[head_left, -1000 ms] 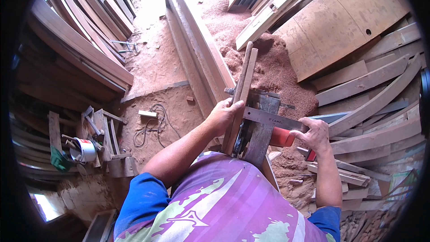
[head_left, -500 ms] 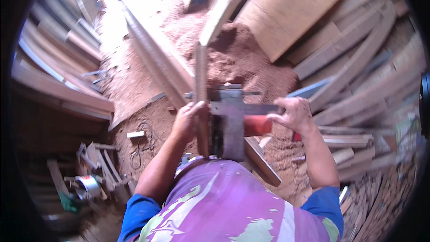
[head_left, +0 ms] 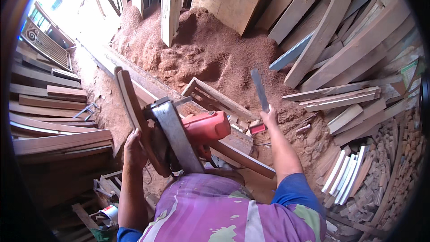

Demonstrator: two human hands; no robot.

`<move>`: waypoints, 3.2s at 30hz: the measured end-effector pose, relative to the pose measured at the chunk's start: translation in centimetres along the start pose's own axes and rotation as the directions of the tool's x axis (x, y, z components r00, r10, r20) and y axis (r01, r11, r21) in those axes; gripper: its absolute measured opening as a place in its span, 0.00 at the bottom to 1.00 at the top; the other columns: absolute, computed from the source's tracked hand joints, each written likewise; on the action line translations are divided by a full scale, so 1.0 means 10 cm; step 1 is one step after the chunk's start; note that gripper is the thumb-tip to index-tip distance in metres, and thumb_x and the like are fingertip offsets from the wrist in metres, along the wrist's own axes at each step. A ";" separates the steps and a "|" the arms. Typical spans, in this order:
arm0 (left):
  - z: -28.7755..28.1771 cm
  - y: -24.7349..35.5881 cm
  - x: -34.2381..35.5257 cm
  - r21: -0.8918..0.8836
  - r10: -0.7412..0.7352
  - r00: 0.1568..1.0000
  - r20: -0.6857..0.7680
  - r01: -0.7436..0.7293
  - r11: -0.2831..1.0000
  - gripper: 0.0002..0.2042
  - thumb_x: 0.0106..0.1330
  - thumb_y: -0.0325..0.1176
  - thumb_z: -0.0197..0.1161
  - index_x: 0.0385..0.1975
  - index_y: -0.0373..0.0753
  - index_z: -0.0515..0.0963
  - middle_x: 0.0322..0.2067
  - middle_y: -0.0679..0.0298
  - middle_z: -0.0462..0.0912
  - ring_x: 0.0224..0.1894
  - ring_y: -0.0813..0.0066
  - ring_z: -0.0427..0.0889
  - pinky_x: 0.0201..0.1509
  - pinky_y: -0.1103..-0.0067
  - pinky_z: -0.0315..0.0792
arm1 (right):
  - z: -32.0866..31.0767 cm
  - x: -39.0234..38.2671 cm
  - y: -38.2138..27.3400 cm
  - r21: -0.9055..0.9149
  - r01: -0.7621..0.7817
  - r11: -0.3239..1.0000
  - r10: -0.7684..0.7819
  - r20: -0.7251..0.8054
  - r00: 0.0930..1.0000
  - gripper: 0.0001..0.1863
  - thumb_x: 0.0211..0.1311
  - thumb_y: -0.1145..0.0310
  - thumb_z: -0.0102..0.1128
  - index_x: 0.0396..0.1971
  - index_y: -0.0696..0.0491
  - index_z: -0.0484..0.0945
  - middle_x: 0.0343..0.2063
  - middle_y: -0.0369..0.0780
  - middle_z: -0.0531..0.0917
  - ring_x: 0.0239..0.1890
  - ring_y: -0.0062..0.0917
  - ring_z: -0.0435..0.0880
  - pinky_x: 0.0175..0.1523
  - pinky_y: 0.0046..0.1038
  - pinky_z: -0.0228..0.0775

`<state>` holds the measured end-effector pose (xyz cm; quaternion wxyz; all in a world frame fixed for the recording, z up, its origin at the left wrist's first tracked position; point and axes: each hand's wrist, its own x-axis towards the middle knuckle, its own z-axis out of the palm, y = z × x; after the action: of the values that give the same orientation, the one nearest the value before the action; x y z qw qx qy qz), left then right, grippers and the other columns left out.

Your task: The person uses a circular saw to cut a length of wood in a workshop, checking the alignment with a ruler.

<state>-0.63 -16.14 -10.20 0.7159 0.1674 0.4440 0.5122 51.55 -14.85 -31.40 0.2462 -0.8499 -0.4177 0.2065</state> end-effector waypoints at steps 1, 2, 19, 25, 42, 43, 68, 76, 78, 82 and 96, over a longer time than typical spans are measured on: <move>0.01 0.02 -0.03 -0.011 0.017 1.000 -0.008 -0.017 1.000 0.23 0.63 0.39 0.62 0.56 0.34 0.71 0.47 0.59 0.79 0.50 0.68 0.78 0.59 0.71 0.71 | 0.13 -0.02 0.09 0.021 -0.009 1.000 0.008 0.019 1.000 0.17 0.44 0.63 0.63 0.36 0.54 0.77 0.28 0.45 0.84 0.33 0.44 0.83 0.40 0.41 0.73; 0.00 0.01 -0.05 0.015 0.018 1.000 -0.024 -0.018 1.000 0.23 0.63 0.39 0.62 0.56 0.34 0.71 0.47 0.59 0.79 0.50 0.68 0.78 0.59 0.71 0.71 | 0.27 -0.04 0.18 -0.058 -0.066 0.996 0.072 0.111 0.991 0.24 0.43 0.63 0.63 0.45 0.53 0.76 0.35 0.48 0.83 0.40 0.44 0.82 0.47 0.42 0.72; 0.03 -0.02 -0.23 -0.067 -0.008 0.988 -0.154 -0.003 0.998 0.18 0.60 0.36 0.62 0.50 0.38 0.76 0.46 0.61 0.82 0.49 0.68 0.81 0.56 0.69 0.74 | 0.81 0.31 0.32 -0.332 0.317 0.888 -0.153 0.437 0.886 0.41 0.44 0.56 0.71 0.62 0.49 0.67 0.51 0.47 0.75 0.55 0.45 0.73 0.60 0.42 0.66; -0.03 -0.01 -0.27 -0.005 0.011 0.997 -0.076 -0.011 1.000 0.18 0.64 0.38 0.61 0.51 0.36 0.74 0.44 0.60 0.82 0.49 0.68 0.80 0.56 0.69 0.73 | 0.26 0.12 -1.91 0.426 0.485 0.764 -0.588 0.149 0.795 0.18 0.54 0.68 0.64 0.46 0.56 0.79 0.40 0.46 0.81 0.40 0.35 0.83 0.46 0.33 0.76; -0.08 -0.08 -0.15 -0.067 0.010 0.999 -0.030 -0.012 0.998 0.17 0.66 0.37 0.63 0.51 0.35 0.75 0.45 0.62 0.82 0.49 0.73 0.80 0.57 0.75 0.70 | 0.39 -0.62 -3.54 0.266 -0.507 0.820 -0.403 0.898 -0.179 0.10 0.68 0.67 0.55 0.45 0.55 0.73 0.36 0.38 0.82 0.33 0.23 0.83 0.37 0.25 0.81; -0.06 -0.07 -0.15 -0.068 0.004 1.000 -0.012 -0.005 0.998 0.17 0.67 0.36 0.62 0.51 0.35 0.75 0.45 0.62 0.82 0.48 0.74 0.80 0.55 0.76 0.71 | 0.48 -0.57 -3.48 0.240 -0.522 0.819 -0.384 0.904 -0.186 0.10 0.68 0.67 0.55 0.44 0.55 0.73 0.35 0.37 0.81 0.31 0.22 0.82 0.34 0.24 0.80; 0.01 -0.03 -0.18 -0.065 -0.003 1.000 -0.011 0.002 0.998 0.23 0.67 0.38 0.62 0.59 0.38 0.68 0.50 0.62 0.79 0.54 0.73 0.77 0.61 0.73 0.69 | 0.58 -0.34 -3.54 0.442 -0.336 0.832 -0.554 0.702 -0.448 0.20 0.67 0.55 0.56 0.40 0.60 0.79 0.31 0.36 0.81 0.31 0.20 0.79 0.36 0.23 0.70; -0.14 -0.13 -0.17 -0.126 0.041 0.999 -0.027 -0.044 0.991 0.21 0.68 0.36 0.59 0.59 0.37 0.68 0.50 0.62 0.79 0.54 0.73 0.77 0.60 0.74 0.69 | 0.35 -0.62 -3.61 0.865 0.440 0.243 -0.954 0.295 -0.052 0.16 0.59 0.64 0.62 0.44 0.58 0.79 0.27 0.39 0.82 0.29 0.20 0.83 0.34 0.25 0.75; -0.17 -0.15 -0.09 -0.066 0.025 1.000 0.008 -0.025 0.998 0.21 0.69 0.36 0.59 0.59 0.37 0.68 0.50 0.62 0.79 0.54 0.74 0.77 0.60 0.75 0.69 | 0.01 -0.61 -3.71 0.801 0.595 0.073 -0.956 0.226 -0.188 0.18 0.50 0.69 0.67 0.43 0.56 0.80 0.31 0.42 0.83 0.31 0.25 0.85 0.35 0.28 0.76; -0.08 -0.09 -0.11 -0.078 0.021 0.999 0.041 -0.017 0.997 0.23 0.68 0.38 0.59 0.61 0.36 0.67 0.53 0.61 0.77 0.56 0.75 0.75 0.61 0.76 0.68 | -0.03 -0.70 -3.70 0.636 0.765 -0.102 -0.964 0.126 -0.234 0.23 0.41 0.67 0.74 0.42 0.52 0.81 0.32 0.41 0.84 0.33 0.33 0.85 0.36 0.31 0.77; -0.11 -0.10 -0.12 -0.049 0.000 0.999 -0.036 -0.002 0.999 0.24 0.68 0.40 0.60 0.62 0.41 0.65 0.54 0.63 0.76 0.55 0.74 0.75 0.59 0.76 0.70 | 0.21 -0.41 -3.98 0.867 0.488 0.098 -0.789 0.366 -0.493 0.15 0.49 0.68 0.69 0.38 0.56 0.82 0.28 0.42 0.84 0.29 0.36 0.84 0.37 0.30 0.77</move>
<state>-1.07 -17.82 -10.98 0.7115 0.1408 0.4439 0.5262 23.88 3.39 -8.93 0.1358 0.0112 -0.8720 0.4702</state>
